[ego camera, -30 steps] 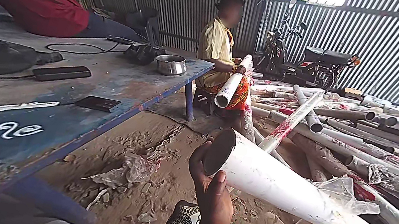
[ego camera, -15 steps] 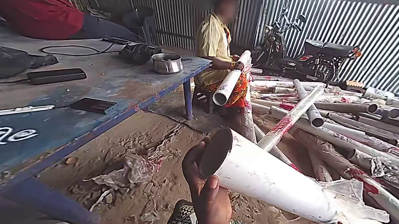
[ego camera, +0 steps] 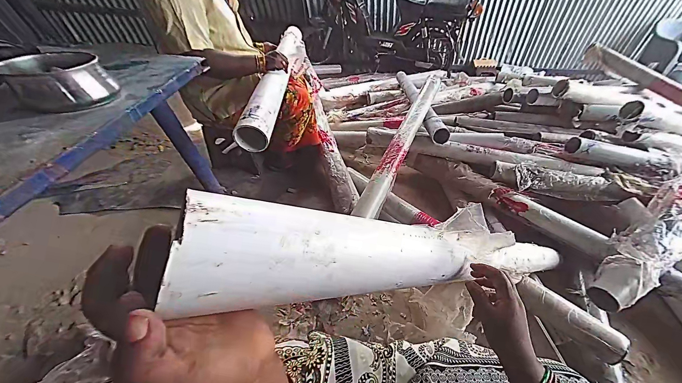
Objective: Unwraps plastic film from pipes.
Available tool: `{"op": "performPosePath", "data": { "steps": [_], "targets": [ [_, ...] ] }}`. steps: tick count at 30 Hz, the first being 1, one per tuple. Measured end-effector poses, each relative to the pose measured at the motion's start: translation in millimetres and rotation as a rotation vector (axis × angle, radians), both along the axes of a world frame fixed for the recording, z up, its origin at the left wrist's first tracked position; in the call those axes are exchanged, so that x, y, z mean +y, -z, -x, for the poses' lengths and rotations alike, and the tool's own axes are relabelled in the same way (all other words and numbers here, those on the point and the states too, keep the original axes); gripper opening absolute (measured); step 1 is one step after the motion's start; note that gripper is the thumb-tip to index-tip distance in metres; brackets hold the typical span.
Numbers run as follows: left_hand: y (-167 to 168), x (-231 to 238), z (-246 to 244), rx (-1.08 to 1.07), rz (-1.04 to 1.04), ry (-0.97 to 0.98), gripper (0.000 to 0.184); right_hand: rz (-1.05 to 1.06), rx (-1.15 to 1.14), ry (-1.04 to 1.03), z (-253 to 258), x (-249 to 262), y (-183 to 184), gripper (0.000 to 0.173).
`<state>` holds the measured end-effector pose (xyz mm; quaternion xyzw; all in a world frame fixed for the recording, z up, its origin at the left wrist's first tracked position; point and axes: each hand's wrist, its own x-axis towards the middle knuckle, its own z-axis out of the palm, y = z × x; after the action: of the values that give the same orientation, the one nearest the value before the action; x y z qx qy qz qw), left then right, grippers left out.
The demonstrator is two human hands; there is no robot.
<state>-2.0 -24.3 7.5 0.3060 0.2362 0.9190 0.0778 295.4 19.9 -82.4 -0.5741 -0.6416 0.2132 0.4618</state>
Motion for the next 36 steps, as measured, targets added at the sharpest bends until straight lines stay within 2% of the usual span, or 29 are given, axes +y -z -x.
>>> {"op": "performPosePath", "data": {
  "steps": [3, 8, 10, 12, 14, 19, 24, 29, 31, 32, 34, 36],
  "targets": [
    [-1, 1, 0, 0.003, 0.001, -0.014, 0.034, 0.050, 0.043, 0.090, -12, 3, 6, 0.035],
    [-2, 1, -2, -0.025, -0.017, -0.002, 0.040, -0.043, -0.063, 0.088, -21, 15, 12, 0.061],
    [-3, 1, -3, -0.024, -0.025, -0.001, 0.041, -0.072, -0.082, 0.073, -17, 24, 9, 0.063],
    [-4, 0, -5, -0.034, -0.029, 0.011, 0.041, -0.044, -0.060, 0.050, -14, 33, 2, 0.059],
    [-6, 0, -6, -0.045, -0.025, 0.007, 0.042, -0.039, -0.022, 0.036, -11, 41, -2, 0.044],
    [-2, 1, -3, -0.025, 0.013, 0.003, 0.043, -0.292, 0.012, -0.014, -11, 60, 6, 0.019],
    [2, 7, -4, 0.031, 0.008, -0.080, 0.046, -0.345, 0.006, 0.038, -15, 73, 10, 0.020],
    [13, 17, -10, 0.158, -0.070, -0.111, 0.072, -0.288, 0.103, 0.147, -14, 78, 0, 0.017],
    [25, 25, -26, 0.140, -0.124, -0.045, 0.077, -0.258, 0.170, 0.145, -14, 79, -3, 0.019],
    [32, 29, -39, 0.076, -0.122, 0.044, 0.068, -0.253, 0.194, 0.137, -13, 79, -4, 0.019],
    [55, 38, -63, -0.002, -0.016, 0.262, 0.055, -0.242, 0.227, 0.124, -12, 80, -5, 0.015],
    [88, 48, -84, -0.051, 0.132, 0.386, 0.065, -0.211, 0.246, 0.120, -8, 79, -7, 0.015]
  ]
}}
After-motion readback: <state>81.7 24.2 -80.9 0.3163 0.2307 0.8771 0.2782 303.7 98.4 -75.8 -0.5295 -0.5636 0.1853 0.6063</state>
